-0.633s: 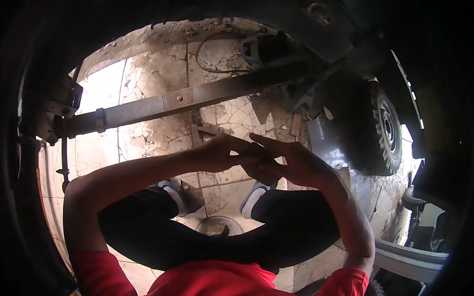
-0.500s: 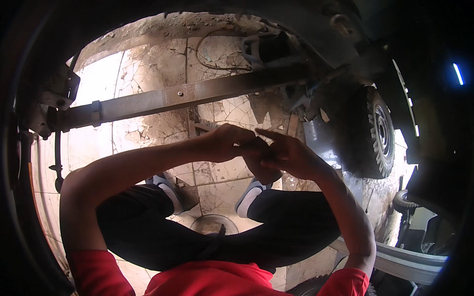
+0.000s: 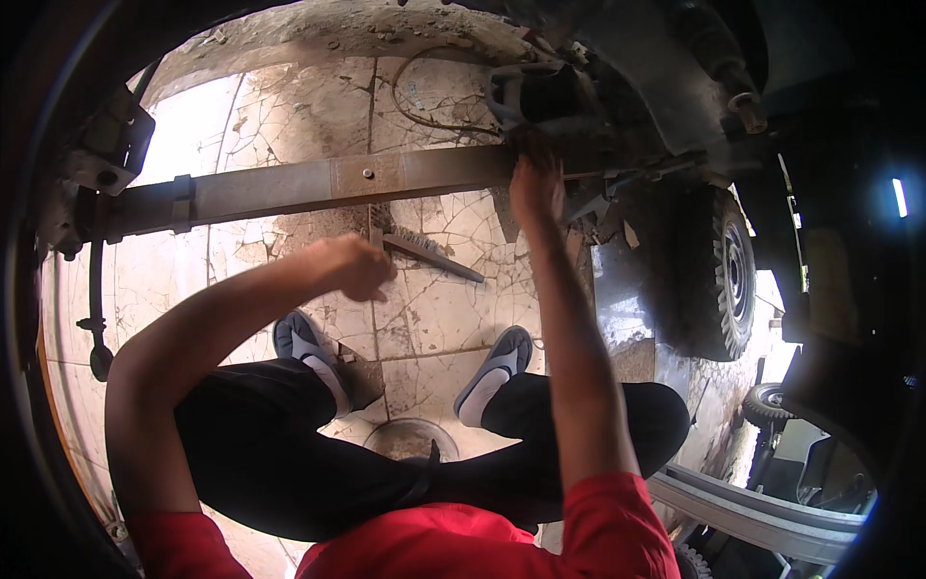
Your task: The person sits beneath a vehicle and repeatedly adjusts a metal stabilizer bar with both hands. They shift their grip and reposition the bar along its length, seemingly checking alignment or fitment against the vehicle's undercarriage.
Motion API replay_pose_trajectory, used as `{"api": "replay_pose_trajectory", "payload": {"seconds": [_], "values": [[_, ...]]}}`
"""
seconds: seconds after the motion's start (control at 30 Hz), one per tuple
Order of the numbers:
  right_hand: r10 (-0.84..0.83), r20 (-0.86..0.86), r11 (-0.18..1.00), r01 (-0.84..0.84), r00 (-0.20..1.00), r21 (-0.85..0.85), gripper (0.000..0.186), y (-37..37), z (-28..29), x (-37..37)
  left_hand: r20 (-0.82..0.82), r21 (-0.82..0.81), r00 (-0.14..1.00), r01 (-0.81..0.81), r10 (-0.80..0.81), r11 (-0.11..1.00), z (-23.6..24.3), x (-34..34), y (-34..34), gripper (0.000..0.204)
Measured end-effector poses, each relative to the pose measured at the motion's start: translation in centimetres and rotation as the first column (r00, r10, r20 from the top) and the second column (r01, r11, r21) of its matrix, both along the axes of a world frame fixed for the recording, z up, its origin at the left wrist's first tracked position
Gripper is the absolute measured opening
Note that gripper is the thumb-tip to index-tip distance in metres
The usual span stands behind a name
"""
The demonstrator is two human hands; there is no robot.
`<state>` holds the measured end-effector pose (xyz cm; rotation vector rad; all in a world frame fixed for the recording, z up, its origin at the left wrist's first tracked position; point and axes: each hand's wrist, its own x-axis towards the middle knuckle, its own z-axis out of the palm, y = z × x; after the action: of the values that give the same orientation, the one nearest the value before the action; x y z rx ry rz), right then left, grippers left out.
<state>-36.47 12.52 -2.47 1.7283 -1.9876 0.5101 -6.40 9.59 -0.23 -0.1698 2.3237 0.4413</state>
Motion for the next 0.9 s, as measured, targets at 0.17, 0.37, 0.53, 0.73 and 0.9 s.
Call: {"api": "replay_pose_trajectory", "payload": {"seconds": [0.17, 0.37, 0.53, 0.73, 0.9], "values": [[0.522, 0.188, 0.85, -0.527, 0.832, -0.028, 0.027, 4.5, -2.1, 12.0, 0.131, 0.471, 0.954, 0.179, -0.27, 0.863, 4.5, -0.9, 6.8, 0.06], [-0.079, 0.222, 0.974, 0.028, 0.972, 0.224, 0.025, 1.7, 1.9, 5.8, -0.066, 0.619, 0.905, 0.368, -0.421, 0.693, 11.7, -3.0, 9.4, 0.06], [0.612, 0.451, 0.609, -0.751, 0.649, 0.254, 0.042, 4.6, 0.8, 16.1, -0.089, 0.584, 0.891, 0.408, -0.445, 0.702, 13.2, -2.3, 8.7, 0.061], [0.002, 0.388, 0.969, -0.098, 0.922, 0.227, 0.044, 2.7, -0.7, 8.0, -0.114, 0.758, 0.939, 0.294, -0.325, 0.582, 14.0, -3.8, 7.8, 0.057], [0.3, 0.138, 0.888, -0.329, 0.944, 0.321, 0.06, 3.5, -2.1, 9.6, -0.134, 0.736, 0.974, 0.22, -0.181, 0.64, 10.0, -4.3, 5.9, 0.058]]}}
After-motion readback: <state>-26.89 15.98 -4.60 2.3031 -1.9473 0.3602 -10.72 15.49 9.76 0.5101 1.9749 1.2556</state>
